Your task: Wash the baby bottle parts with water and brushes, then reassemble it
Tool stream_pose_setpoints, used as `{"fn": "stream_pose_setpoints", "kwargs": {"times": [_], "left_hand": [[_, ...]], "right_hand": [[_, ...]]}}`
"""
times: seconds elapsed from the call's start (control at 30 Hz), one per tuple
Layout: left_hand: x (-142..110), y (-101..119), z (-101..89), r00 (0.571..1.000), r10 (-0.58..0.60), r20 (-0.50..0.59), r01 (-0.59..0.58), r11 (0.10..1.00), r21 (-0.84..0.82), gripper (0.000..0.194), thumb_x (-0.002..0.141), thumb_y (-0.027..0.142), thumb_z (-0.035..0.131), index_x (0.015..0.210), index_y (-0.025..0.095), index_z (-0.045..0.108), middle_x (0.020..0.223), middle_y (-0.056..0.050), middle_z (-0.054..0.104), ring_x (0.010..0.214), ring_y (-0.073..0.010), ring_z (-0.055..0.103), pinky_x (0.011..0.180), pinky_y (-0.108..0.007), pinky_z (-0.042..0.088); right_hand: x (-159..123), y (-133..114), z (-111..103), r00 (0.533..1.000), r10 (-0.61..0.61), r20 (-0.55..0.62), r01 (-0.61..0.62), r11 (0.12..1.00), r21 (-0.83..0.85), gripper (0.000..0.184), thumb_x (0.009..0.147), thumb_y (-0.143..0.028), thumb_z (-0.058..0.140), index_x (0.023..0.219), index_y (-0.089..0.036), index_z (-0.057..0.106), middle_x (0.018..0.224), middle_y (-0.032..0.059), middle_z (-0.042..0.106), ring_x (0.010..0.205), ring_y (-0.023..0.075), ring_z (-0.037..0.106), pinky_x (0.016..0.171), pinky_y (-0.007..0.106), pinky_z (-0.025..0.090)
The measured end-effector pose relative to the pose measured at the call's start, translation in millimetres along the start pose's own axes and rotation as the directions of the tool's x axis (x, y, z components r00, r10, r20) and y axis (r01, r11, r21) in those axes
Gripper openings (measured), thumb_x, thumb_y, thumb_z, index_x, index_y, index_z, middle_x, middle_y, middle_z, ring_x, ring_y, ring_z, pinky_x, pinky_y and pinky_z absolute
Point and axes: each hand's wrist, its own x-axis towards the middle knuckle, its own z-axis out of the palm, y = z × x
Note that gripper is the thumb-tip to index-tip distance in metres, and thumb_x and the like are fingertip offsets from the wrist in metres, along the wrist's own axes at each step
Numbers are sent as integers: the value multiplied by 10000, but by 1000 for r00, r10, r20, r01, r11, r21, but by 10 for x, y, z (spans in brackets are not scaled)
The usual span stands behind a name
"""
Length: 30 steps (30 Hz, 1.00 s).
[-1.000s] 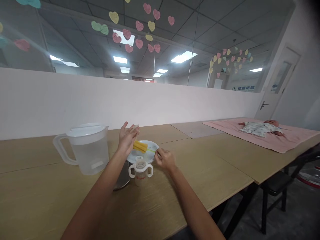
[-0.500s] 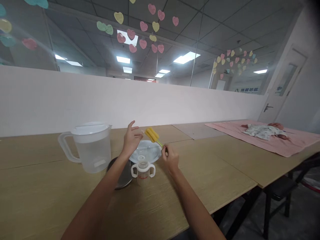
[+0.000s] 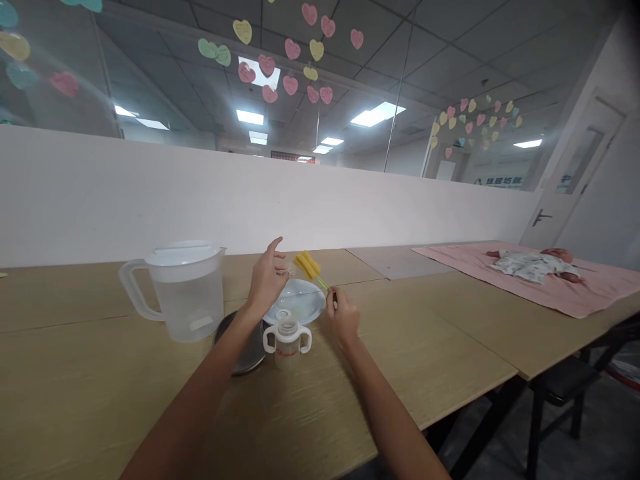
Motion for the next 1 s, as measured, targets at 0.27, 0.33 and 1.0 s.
{"fn": "stream_pose_setpoints", "kwargs": {"times": [0.27, 0.33, 1.0], "left_hand": [[-9, 21, 0, 999, 46, 26, -46, 999, 6, 678, 666, 69, 527, 1296, 242, 347, 993, -16, 545, 695, -84, 613, 677, -220, 510], [-10, 15, -5, 997, 71, 32, -71, 997, 10, 683, 667, 56, 515, 1301, 245, 342, 991, -15, 547, 703, -86, 616, 689, -223, 506], [-10, 61, -73, 997, 71, 22, -69, 995, -78, 688, 685, 71, 563, 1306, 252, 331, 948, -5, 551, 691, -76, 618, 707, -228, 518]], "right_hand": [[9, 5, -30, 1000, 3, 20, -4, 998, 63, 312, 897, -293, 352, 829, -149, 620, 711, 33, 664, 569, 95, 571, 531, 196, 330], [7, 10, -29, 1000, 18, 9, -18, 999, 44, 319, 897, -294, 349, 826, -147, 622, 713, 36, 666, 559, 96, 567, 520, 199, 326], [-49, -18, -28, 996, 14, 85, -23, 994, 108, 338, 890, -313, 344, 830, -148, 633, 708, 48, 658, 548, 95, 551, 522, 191, 339]]}}
